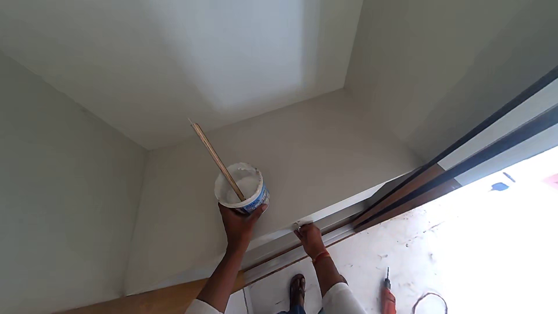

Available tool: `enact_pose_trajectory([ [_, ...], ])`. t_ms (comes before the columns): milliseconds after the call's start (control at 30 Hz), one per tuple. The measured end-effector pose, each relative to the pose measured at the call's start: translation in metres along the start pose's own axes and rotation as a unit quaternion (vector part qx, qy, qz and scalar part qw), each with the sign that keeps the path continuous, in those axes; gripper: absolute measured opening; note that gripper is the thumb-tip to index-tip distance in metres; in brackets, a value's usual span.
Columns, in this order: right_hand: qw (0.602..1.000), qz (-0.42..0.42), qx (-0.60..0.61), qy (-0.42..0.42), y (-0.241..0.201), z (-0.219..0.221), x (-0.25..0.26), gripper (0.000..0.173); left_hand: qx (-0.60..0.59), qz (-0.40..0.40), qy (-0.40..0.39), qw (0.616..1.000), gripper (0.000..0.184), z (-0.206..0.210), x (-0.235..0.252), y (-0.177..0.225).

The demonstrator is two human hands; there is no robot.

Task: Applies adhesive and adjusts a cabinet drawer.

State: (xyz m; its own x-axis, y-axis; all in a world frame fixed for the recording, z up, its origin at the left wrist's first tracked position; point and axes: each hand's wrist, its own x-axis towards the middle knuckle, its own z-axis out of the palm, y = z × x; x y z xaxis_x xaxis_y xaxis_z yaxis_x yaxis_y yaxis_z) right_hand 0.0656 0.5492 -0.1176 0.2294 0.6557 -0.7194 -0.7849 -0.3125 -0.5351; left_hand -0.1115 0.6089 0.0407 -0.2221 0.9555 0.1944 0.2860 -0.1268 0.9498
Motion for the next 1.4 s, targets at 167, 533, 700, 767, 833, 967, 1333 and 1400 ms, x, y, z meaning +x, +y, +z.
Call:
enact_pose_trajectory([
  [167, 1.0, -0.003, -0.014, 0.008, 0.006, -0.013, -0.011, 0.026, -0.001, 0.003, 0.004, 1.0, 0.128, 0.001, 0.002, -0.002],
  [533, 0.975, -0.042, -0.169, 0.137, 0.03, -0.082, -0.083, 0.016, -0.023, 0.034, -0.022, 0.999, 0.127, -0.002, 0.001, 0.0],
  [700, 0.912, -0.111, -0.351, 0.179, 0.027, -0.133, -0.146, 0.036, -0.02, 0.043, -0.04, 0.998, 0.126, -0.004, 0.002, 0.0],
  [767, 0.92, -0.192, -0.325, 0.102, 0.025, -0.135, -0.18, 0.02, -0.045, 0.041, -0.046, 0.997, 0.124, -0.006, 0.0, -0.003],
  [833, 0.92, -0.243, -0.307, 0.032, 0.03, -0.135, -0.202, 0.019, -0.061, 0.041, -0.053, 0.996, 0.121, -0.007, 0.0, -0.002],
  [967, 0.913, -0.277, -0.301, 0.005, 0.038, -0.14, -0.222, 0.033, -0.057, 0.031, -0.045, 0.997, 0.12, -0.007, -0.001, 0.0],
  [1333, 0.989, -0.123, -0.077, 0.033, 0.042, -0.121, -0.239, 0.036, -0.06, 0.046, -0.053, 0.996, 0.12, -0.007, 0.0, -0.003],
  [1400, 0.933, -0.232, -0.267, 0.063, 0.04, -0.128, -0.242, 0.021, -0.069, 0.046, -0.054, 0.995, 0.12, -0.006, 0.0, -0.002],
])
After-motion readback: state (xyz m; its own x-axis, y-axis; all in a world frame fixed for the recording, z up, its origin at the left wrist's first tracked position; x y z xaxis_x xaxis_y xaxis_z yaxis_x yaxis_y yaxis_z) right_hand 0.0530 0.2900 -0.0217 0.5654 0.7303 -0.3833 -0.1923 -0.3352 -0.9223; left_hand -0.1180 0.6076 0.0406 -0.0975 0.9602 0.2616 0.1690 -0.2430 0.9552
